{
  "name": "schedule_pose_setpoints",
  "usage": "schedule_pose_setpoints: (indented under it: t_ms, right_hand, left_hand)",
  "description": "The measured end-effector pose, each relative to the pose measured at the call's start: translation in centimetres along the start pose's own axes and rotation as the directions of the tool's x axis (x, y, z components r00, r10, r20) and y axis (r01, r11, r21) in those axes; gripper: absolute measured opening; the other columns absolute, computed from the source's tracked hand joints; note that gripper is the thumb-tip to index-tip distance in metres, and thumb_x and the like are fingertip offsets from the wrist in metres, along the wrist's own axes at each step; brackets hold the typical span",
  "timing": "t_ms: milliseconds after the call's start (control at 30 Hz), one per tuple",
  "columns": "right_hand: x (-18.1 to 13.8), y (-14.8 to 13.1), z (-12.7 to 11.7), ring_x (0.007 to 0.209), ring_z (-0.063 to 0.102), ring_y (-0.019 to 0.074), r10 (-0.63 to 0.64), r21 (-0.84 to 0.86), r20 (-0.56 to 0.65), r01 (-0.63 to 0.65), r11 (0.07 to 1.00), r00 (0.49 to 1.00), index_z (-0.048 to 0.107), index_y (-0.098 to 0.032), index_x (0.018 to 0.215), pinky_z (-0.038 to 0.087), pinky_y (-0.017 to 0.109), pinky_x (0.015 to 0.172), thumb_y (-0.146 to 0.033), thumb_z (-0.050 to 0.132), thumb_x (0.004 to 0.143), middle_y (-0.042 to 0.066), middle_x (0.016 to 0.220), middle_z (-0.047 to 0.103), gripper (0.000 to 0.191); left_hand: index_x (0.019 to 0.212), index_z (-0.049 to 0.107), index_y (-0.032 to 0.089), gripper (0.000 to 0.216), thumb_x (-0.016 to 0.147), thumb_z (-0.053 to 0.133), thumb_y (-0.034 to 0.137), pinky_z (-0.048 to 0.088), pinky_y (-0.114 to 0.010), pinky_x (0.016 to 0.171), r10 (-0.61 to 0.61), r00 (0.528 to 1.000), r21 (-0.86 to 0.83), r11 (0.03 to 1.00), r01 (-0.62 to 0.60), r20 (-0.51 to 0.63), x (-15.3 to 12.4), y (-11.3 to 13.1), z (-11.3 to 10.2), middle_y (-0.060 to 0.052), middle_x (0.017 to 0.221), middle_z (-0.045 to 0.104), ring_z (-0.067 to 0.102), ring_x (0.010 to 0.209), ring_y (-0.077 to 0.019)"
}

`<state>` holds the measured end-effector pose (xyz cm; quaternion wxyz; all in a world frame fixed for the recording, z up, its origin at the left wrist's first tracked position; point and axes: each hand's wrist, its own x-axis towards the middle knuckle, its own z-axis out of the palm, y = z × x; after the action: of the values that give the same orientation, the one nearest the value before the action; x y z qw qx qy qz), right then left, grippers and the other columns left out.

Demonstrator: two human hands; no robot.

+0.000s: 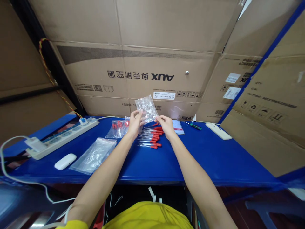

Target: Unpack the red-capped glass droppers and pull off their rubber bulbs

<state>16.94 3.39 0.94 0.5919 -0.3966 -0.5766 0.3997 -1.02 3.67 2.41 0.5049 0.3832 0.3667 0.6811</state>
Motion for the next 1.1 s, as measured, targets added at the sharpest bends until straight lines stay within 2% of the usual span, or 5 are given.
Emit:
schedule_pose_setpoints:
  t_ms: [133,433,567,800,1100]
  right_hand:
    - [0.3,-0.1,-0.6,0.087,0.069,0.0210,0.010,-0.013,-0.084,-0.011,1.000,0.996,0.074,-0.019,0.087,0.053,0.031,0.081,-0.061,0.073,0.078,0.006,0.089,0.079,0.043]
    - [0.5,0.3,-0.6,0.082,0.066,0.0190,0.036,0.029,-0.131,-0.033,0.999,0.991,0.074,-0.019,0.089,0.051,0.029,0.076,-0.062,0.076,0.073,0.005,0.088,0.078,0.046]
    - [0.6,0.1,-0.9,0.079,0.064,0.0177,0.045,0.031,-0.138,-0.041,0.999,0.989,0.074,-0.019,0.089,0.050,0.028,0.071,-0.062,0.076,0.073,0.003,0.087,0.076,0.046]
    - [-0.2,-0.4,0.0,0.085,0.069,0.0210,0.047,0.071,-0.003,-0.047,0.996,0.999,0.079,-0.019,0.090,0.053,0.029,0.071,-0.055,0.086,0.066,0.005,0.091,0.079,0.044]
    - [-0.1,-0.6,-0.1,0.092,0.073,0.0240,-0.012,0.029,-0.050,0.013,0.999,0.999,0.079,-0.018,0.086,0.056,0.032,0.080,-0.054,0.083,0.070,0.007,0.093,0.081,0.040]
  left_hand:
    - [0.092,0.072,0.014,0.046,0.074,0.090,0.053,0.060,-0.029,0.069,-0.193,0.965,0.189,0.969,0.160,0.177,-0.1,-0.3,-0.3,-0.016,0.103,0.077,0.073,0.083,-0.0201]
    - [0.081,0.078,0.013,0.037,0.069,0.093,0.044,0.052,-0.023,0.058,-0.017,0.970,0.280,0.959,-0.053,0.244,-0.1,-0.2,-0.3,-0.010,0.081,0.076,0.066,0.069,-0.0156]
    - [0.083,0.080,0.016,0.032,0.067,0.095,0.038,0.052,-0.023,0.059,-0.020,0.957,0.275,0.959,-0.063,0.290,0.0,0.1,-0.5,-0.010,0.082,0.078,0.067,0.070,-0.0163]
    - [0.081,0.080,0.016,0.029,0.070,0.092,0.041,0.047,-0.023,0.055,0.020,0.953,0.350,0.928,-0.130,0.302,-0.3,0.1,-0.3,-0.010,0.080,0.078,0.066,0.068,-0.0171]
    - [0.082,0.081,0.016,0.026,0.075,0.088,0.040,0.047,-0.023,0.055,0.003,0.946,0.380,0.915,-0.134,0.326,-0.5,0.0,-0.1,-0.010,0.081,0.078,0.065,0.067,-0.0163]
